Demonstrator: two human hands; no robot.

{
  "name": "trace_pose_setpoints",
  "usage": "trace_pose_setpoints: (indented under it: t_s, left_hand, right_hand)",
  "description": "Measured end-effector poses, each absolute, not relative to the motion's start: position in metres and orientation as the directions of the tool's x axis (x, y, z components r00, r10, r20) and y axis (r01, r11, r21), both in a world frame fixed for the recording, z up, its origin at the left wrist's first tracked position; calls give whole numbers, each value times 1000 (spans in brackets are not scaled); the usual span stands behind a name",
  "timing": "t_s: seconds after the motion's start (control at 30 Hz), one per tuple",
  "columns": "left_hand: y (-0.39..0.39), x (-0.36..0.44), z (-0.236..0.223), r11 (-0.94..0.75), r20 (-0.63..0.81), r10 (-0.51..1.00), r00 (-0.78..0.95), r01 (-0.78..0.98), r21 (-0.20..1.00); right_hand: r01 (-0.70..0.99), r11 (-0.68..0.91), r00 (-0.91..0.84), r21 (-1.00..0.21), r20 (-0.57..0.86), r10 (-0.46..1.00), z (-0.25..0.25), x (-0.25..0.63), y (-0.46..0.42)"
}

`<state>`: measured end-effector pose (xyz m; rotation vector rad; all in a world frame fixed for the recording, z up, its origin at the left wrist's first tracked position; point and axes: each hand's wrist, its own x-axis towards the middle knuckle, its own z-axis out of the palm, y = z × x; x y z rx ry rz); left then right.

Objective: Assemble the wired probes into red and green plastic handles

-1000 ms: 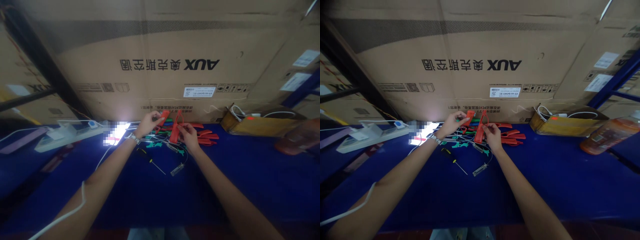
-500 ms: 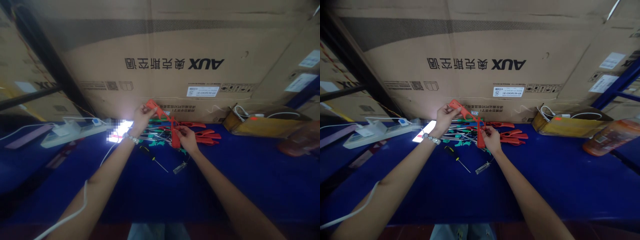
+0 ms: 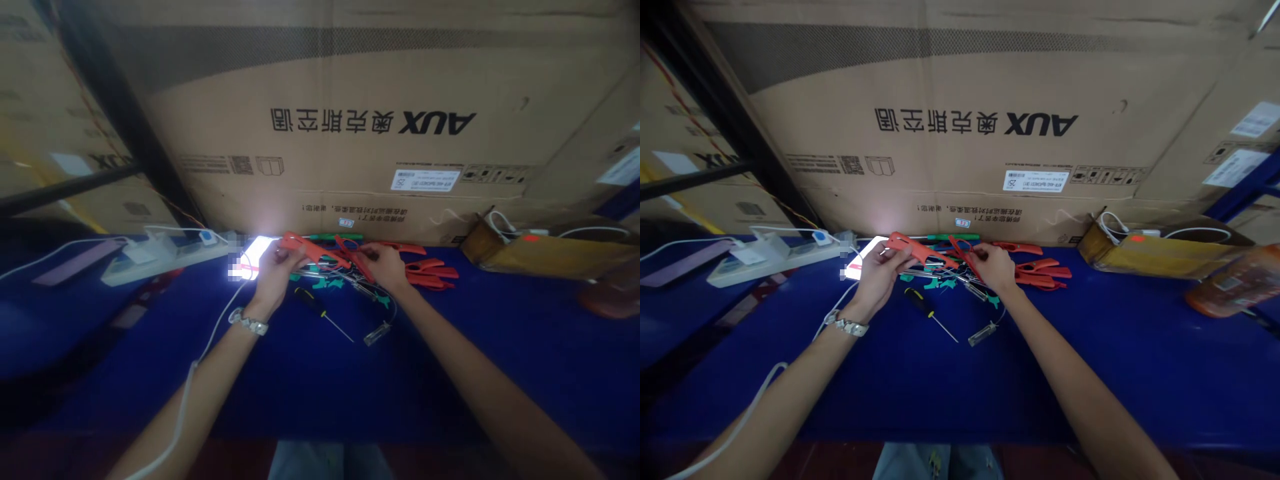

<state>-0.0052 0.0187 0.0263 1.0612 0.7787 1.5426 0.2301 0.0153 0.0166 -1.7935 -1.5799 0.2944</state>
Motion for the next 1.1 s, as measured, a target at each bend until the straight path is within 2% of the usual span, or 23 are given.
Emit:
trace_pose_setpoints:
  t_s: [0.07,0.13,0.33,0.47,0.57,0.67,0.73,0.77,0.8,0.87,0.93,1.0,1.03,1.1]
  left_hand:
    - [18,-10,23,-206,207,977,-41,-400,893]
    - [18,-14,20,-187,188,981,-40,-408,894]
    - [20,-22,18,-152,171,985,24,-352,924]
    - [19,-18,19,-198,199,980,-28,-316,928]
    - [18,-17,18,-282,283,958,-37,-280,918]
    - [14,-21,19,-476,478,878,-25,-151,866]
    - [8,-23,21,-670,671,742,14,56,740]
    - [4,-22,24,-773,775,628,71,169,611]
    - [-1,-20,26,-863,843,497,206,219,455]
    - [-12,-13,31,-964,845,230,482,230,131]
    - [-22,-3,35,-952,797,123,591,296,-73]
    - [-29,3,36,-946,773,110,625,304,-112]
    - [-30,4,36,-951,768,118,630,293,-94]
    - [-28,0,36,-962,772,157,616,271,-21]
  right_hand:
    - [836,-1,159,-549,240,958,27,225,27]
    - [853,6,126,-522,216,968,33,220,39]
    - [804,89,82,-588,257,963,17,224,53]
    - [768,164,36,-620,297,954,11,227,59]
    - [758,193,32,-623,332,943,18,222,65]
    - [753,206,79,-625,395,915,30,211,53]
    - [676,230,126,-701,416,900,36,200,30]
    - [583,225,131,-781,363,923,39,195,16]
    - [461,178,119,-869,260,958,40,189,2]
    - [207,-6,7,-978,-4,1000,41,179,-24]
    - [-15,-88,-92,-996,-86,992,38,173,-39]
    - [-185,-83,-136,-979,-58,989,32,173,-43]
    - [-219,-93,-154,-971,-60,986,29,175,-42]
    - [-185,-133,-210,-974,-93,973,24,182,-38]
